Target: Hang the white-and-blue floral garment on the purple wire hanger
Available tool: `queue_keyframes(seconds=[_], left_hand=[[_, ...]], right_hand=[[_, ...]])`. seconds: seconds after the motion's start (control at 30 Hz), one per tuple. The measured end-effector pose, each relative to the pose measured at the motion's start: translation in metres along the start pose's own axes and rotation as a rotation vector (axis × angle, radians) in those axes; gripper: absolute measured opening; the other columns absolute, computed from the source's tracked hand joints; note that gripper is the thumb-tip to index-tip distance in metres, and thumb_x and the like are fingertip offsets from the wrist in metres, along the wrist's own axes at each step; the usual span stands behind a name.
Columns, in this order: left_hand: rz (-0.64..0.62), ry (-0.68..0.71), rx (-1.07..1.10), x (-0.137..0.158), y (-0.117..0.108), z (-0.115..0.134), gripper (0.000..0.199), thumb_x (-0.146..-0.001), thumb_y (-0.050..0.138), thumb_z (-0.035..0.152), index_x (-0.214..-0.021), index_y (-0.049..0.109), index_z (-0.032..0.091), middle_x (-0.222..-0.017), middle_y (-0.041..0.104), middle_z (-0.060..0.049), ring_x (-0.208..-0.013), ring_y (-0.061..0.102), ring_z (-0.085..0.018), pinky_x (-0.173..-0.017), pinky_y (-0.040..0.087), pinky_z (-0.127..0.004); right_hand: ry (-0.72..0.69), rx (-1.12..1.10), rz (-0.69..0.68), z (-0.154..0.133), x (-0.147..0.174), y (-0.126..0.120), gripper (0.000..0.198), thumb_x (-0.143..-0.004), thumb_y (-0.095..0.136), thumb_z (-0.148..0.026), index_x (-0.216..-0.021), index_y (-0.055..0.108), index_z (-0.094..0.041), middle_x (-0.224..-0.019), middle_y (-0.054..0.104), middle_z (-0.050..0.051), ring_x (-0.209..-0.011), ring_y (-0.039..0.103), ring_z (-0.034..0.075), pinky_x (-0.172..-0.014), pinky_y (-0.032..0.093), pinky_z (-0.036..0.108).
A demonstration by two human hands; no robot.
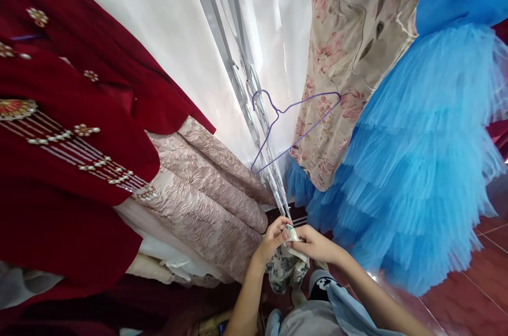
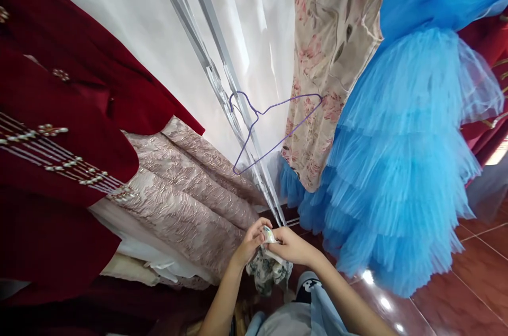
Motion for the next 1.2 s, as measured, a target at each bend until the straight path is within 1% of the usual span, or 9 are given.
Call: queue_keyframes(seconds=[0.17,0.3,0.47,0.67,0.77,0.87,1.0,1.1,1.2], left_hand=[[0.047,-0.108,-0.076,0.014,0.001,-0.016,0.054,-0.073,0.079,0.059,-0.102,0.07,0.015,-0.098,0.068,-0.008,-0.094,0.061,-0.024,-0.09,0.045,-0.033],[0.147,-0.183,-0.139,0.026,-0.007,-0.025,0.057,-0.071,0.076,0.066,-0.094,0.073,0.014,-0.088,0.067,-0.006,-0.084,0.058,-0.022,-0.079,0.045,-0.032],[0.178,-0.253,-0.427,0.039,-0.01,-0.022,0.047,-0.067,0.078,0.062,-0.08,0.072,0.017,-0.077,0.06,-0.002,-0.079,0.051,-0.02,-0.076,0.043,-0.031],[0.378,-0.181,-0.647,0.067,-0.036,0.062,0.04,-0.077,0.069,0.052,-0.063,0.065,0.015,-0.062,0.053,-0.001,-0.065,0.048,-0.016,-0.062,0.037,-0.026],[0.52,0.042,-0.678,0.081,-0.054,0.126,0.034,-0.075,0.073,0.049,-0.064,0.069,0.017,-0.062,0.06,-0.003,-0.061,0.053,-0.018,-0.059,0.041,-0.028],[0.741,0.356,-0.609,0.081,-0.076,0.188,0.031,-0.066,0.078,0.047,-0.063,0.067,0.019,-0.066,0.064,-0.005,-0.066,0.06,-0.022,-0.063,0.049,-0.033],[0.834,0.552,-0.423,0.036,-0.091,0.24,0.029,-0.069,0.078,0.045,-0.072,0.062,0.021,-0.083,0.066,-0.006,-0.083,0.066,-0.022,-0.076,0.055,-0.034],[0.713,0.462,-0.269,-0.018,-0.09,0.249,0.033,-0.072,0.077,0.047,-0.083,0.06,0.021,-0.095,0.068,-0.008,-0.083,0.068,-0.02,-0.07,0.055,-0.031],[0.638,0.302,-0.197,-0.053,-0.09,0.239,0.038,-0.065,0.083,0.042,-0.087,0.062,0.019,-0.077,0.066,-0.003,-0.066,0.063,-0.015,-0.057,0.049,-0.023]], right_hand=[[0.001,0.053,0.096,-0.013,0.007,-0.041,0.036,-0.094,0.056,-0.044,-0.081,0.068,-0.013,-0.077,0.064,0.002,-0.072,0.054,0.017,-0.068,0.044,0.025],[0.07,-0.156,0.199,-0.011,0.015,-0.082,0.038,-0.09,0.062,-0.051,-0.089,0.072,-0.014,-0.078,0.07,0.004,-0.071,0.062,0.02,-0.067,0.049,0.028],[0.09,-0.335,0.57,-0.003,0.032,-0.15,0.042,-0.074,0.077,-0.057,-0.075,0.071,-0.015,-0.065,0.069,0.006,-0.056,0.061,0.019,-0.054,0.048,0.028],[0.078,-0.367,0.844,0.012,0.059,-0.201,0.046,-0.071,0.076,-0.064,-0.078,0.068,-0.019,-0.064,0.069,0.007,-0.051,0.06,0.02,-0.049,0.05,0.03],[0.081,-0.344,0.879,0.03,0.068,-0.212,0.049,-0.072,0.072,-0.068,-0.076,0.067,-0.02,-0.06,0.067,0.006,-0.048,0.058,0.02,-0.045,0.048,0.029],[0.082,-0.275,0.796,0.04,0.066,-0.213,0.053,-0.072,0.069,-0.071,-0.067,0.067,-0.018,-0.056,0.065,0.006,-0.045,0.054,0.019,-0.041,0.044,0.029],[0.073,-0.171,0.419,0.025,0.048,-0.192,0.044,-0.067,0.081,-0.056,-0.083,0.076,-0.015,-0.075,0.073,0.007,-0.063,0.063,0.022,-0.057,0.051,0.03],[0.097,-0.078,0.187,0.011,0.041,-0.175,0.036,-0.073,0.081,-0.046,-0.087,0.075,-0.014,-0.077,0.071,0.004,-0.067,0.061,0.018,-0.063,0.049,0.027],[0.082,-0.006,0.179,0.011,0.043,-0.18,0.033,-0.08,0.073,-0.046,-0.08,0.072,-0.013,-0.069,0.065,0.002,-0.062,0.054,0.014,-0.058,0.043,0.024]])
Point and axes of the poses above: each hand's wrist, its own x-axis away from the middle knuckle, its own y-axis out of the palm, z = x × y, the point moved 6 cm from there along -x, towards the middle knuckle
